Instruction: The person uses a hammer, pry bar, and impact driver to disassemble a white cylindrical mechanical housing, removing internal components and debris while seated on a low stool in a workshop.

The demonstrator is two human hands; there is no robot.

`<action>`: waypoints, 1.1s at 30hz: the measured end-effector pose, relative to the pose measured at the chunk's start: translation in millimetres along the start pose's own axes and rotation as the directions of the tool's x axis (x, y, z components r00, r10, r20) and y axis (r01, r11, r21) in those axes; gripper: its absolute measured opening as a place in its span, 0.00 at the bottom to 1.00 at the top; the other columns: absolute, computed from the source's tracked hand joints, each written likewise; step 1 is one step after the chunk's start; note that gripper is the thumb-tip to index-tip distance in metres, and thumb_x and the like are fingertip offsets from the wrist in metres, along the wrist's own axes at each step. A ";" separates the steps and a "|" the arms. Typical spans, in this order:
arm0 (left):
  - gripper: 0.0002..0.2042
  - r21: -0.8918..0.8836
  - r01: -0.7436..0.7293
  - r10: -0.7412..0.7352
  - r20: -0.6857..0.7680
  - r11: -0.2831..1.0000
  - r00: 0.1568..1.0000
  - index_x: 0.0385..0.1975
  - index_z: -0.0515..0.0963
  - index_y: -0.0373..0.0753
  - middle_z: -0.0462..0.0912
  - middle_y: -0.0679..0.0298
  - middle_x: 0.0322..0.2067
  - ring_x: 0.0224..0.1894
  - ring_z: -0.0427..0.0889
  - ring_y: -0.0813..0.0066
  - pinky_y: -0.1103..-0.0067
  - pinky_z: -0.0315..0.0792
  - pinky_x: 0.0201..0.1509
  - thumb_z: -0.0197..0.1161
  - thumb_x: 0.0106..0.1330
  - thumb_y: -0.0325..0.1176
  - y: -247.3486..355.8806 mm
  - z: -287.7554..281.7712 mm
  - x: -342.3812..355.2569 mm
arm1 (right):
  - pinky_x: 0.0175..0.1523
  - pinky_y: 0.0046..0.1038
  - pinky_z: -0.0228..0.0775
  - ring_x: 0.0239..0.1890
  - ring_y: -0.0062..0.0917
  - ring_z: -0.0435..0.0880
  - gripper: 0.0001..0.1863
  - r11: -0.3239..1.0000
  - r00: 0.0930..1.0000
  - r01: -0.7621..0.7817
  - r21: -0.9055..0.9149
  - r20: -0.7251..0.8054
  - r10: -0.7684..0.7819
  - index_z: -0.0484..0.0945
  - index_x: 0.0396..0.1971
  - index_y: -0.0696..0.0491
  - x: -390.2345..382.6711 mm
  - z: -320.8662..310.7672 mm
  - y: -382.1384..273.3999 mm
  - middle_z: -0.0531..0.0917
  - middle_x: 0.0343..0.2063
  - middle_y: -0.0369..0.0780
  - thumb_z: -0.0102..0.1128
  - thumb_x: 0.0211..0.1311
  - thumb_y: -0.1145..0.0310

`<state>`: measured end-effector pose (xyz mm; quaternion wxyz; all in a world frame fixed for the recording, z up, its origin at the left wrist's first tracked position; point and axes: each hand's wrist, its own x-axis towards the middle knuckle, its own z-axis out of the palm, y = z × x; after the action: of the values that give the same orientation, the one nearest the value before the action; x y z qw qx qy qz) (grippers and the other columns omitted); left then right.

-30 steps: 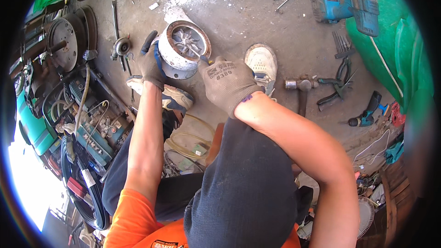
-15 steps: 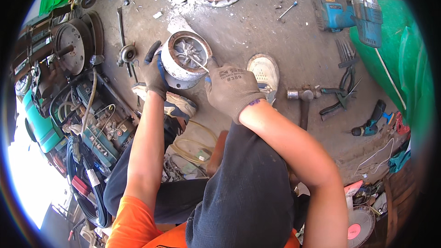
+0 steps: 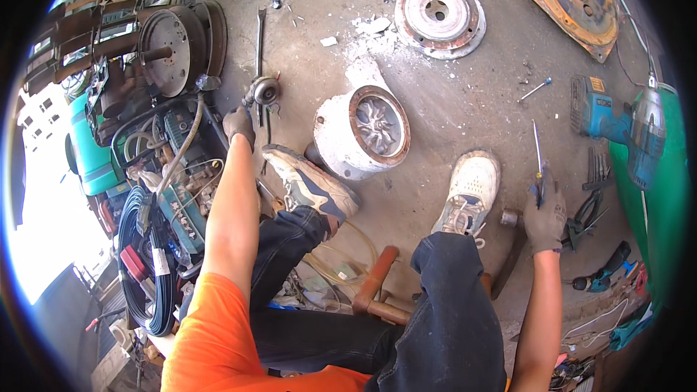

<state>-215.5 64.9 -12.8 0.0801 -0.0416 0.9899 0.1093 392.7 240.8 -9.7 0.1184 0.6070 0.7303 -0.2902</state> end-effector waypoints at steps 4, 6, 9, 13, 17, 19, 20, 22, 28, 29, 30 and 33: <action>0.17 0.241 -0.230 0.136 0.351 0.943 0.926 0.47 0.81 0.40 0.82 0.48 0.47 0.54 0.79 0.54 0.67 0.71 0.57 0.58 0.58 0.35 -73.3 6.2 86.8 | 0.64 0.45 0.60 0.61 0.53 0.66 0.34 0.997 0.999 -0.018 -0.080 0.043 0.022 0.63 0.66 0.48 -9.4 14.3 2.0 0.67 0.60 0.58 0.58 0.58 0.64; 0.17 0.279 -0.183 0.114 0.246 0.943 0.962 0.46 0.81 0.39 0.82 0.49 0.46 0.54 0.79 0.53 0.66 0.71 0.57 0.59 0.58 0.34 -67.9 25.7 69.9 | 0.65 0.44 0.60 0.62 0.53 0.66 0.33 0.996 0.999 -0.018 -0.086 0.029 0.020 0.63 0.66 0.49 -16.6 15.3 6.0 0.67 0.60 0.57 0.58 0.58 0.64; 0.19 0.422 -0.227 0.156 0.197 0.878 0.968 0.47 0.80 0.41 0.82 0.49 0.46 0.50 0.81 0.53 0.66 0.72 0.55 0.64 0.56 0.38 -44.1 34.7 37.7 | 0.65 0.44 0.59 0.62 0.53 0.65 0.32 0.986 0.993 -0.116 -0.119 -0.012 0.116 0.65 0.65 0.50 -17.4 17.1 7.2 0.68 0.59 0.58 0.58 0.59 0.62; 0.16 0.545 -0.295 0.219 0.201 0.785 0.955 0.45 0.80 0.42 0.78 0.44 0.49 0.54 0.78 0.53 0.66 0.72 0.57 0.62 0.58 0.39 -46.7 13.1 36.5 | 0.64 0.44 0.60 0.62 0.51 0.67 0.30 0.978 0.985 -0.167 -0.128 0.028 0.172 0.68 0.62 0.52 -4.9 11.2 3.0 0.69 0.59 0.56 0.58 0.60 0.60; 0.18 0.503 -0.216 0.240 0.018 0.837 0.971 0.48 0.80 0.44 0.76 0.49 0.52 0.54 0.77 0.54 0.66 0.71 0.58 0.60 0.58 0.38 -69.8 -45.5 79.0 | 0.63 0.43 0.62 0.60 0.48 0.70 0.28 0.977 0.975 -0.203 -0.065 0.083 0.208 0.70 0.60 0.53 4.4 -1.3 -7.1 0.71 0.58 0.54 0.58 0.61 0.59; 0.18 0.475 -0.219 0.260 -0.021 0.852 0.965 0.48 0.80 0.44 0.79 0.50 0.48 0.51 0.79 0.53 0.66 0.71 0.56 0.58 0.57 0.36 -46.6 -80.4 78.6 | 0.63 0.42 0.62 0.58 0.47 0.72 0.27 0.990 0.992 -0.123 -0.065 -0.026 0.122 0.71 0.59 0.54 10.5 -6.7 -6.4 0.72 0.57 0.53 0.58 0.62 0.60; 0.18 0.471 -0.228 0.264 -0.010 0.852 0.964 0.47 0.81 0.43 0.80 0.50 0.46 0.49 0.80 0.52 0.65 0.71 0.54 0.57 0.56 0.35 -25.0 -100.6 69.2 | 0.62 0.41 0.63 0.58 0.46 0.73 0.26 0.995 0.991 -0.049 -0.089 -0.129 0.037 0.71 0.59 0.55 12.2 -11.2 -10.0 0.73 0.57 0.53 0.58 0.62 0.61; 0.18 0.424 -0.429 0.450 0.056 0.798 0.892 0.44 0.82 0.41 0.81 0.49 0.42 0.45 0.80 0.51 0.65 0.72 0.50 0.56 0.54 0.33 -10.5 -147.7 66.6 | 0.64 0.37 0.62 0.59 0.41 0.73 0.25 0.988 0.962 0.131 0.081 -0.252 -0.107 0.70 0.59 0.57 18.1 -24.7 -41.1 0.73 0.57 0.49 0.57 0.63 0.65; 0.11 0.238 -0.908 0.923 0.087 0.346 0.374 0.35 0.80 0.36 0.79 0.57 0.38 0.40 0.81 0.62 0.75 0.72 0.46 0.56 0.52 0.23 111.6 -204.2 -63.9 | 0.60 0.35 0.67 0.54 0.38 0.76 0.25 0.561 0.510 0.824 0.085 -0.544 -0.666 0.71 0.58 0.57 26.6 -132.5 -221.6 0.75 0.54 0.48 0.59 0.61 0.68; 0.10 0.199 -0.934 0.938 0.124 0.297 0.324 0.35 0.80 0.36 0.79 0.58 0.38 0.40 0.81 0.63 0.76 0.73 0.46 0.57 0.53 0.22 129.0 -201.9 -87.0 | 0.59 0.34 0.68 0.55 0.35 0.76 0.25 0.560 0.482 0.828 -0.015 -0.489 -0.727 0.71 0.58 0.58 30.8 -132.4 -240.8 0.75 0.54 0.48 0.59 0.62 0.67; 0.10 0.133 -0.962 0.955 0.151 0.237 0.256 0.34 0.80 0.35 0.79 0.59 0.37 0.40 0.81 0.65 0.76 0.73 0.45 0.57 0.53 0.21 155.4 -194.1 -111.3 | 0.59 0.33 0.68 0.56 0.31 0.76 0.25 0.556 0.455 0.820 -0.138 -0.432 -0.779 0.71 0.58 0.58 34.4 -144.3 -256.7 0.76 0.54 0.48 0.58 0.62 0.66; 0.07 0.162 -0.984 0.992 0.117 -0.075 -0.057 0.32 0.81 0.37 0.80 0.60 0.37 0.40 0.82 0.66 0.75 0.74 0.44 0.60 0.53 0.23 214.1 -166.9 -172.7 | 0.54 0.32 0.71 0.48 0.31 0.79 0.21 0.624 0.626 0.774 0.109 -0.288 -0.725 0.75 0.53 0.57 62.7 -126.3 -265.9 0.80 0.44 0.47 0.58 0.63 0.62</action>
<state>-92.0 247.2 221.9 -0.0397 0.6967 0.7154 0.0342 146.6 338.6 133.4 -0.1627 0.2820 0.8880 -0.3248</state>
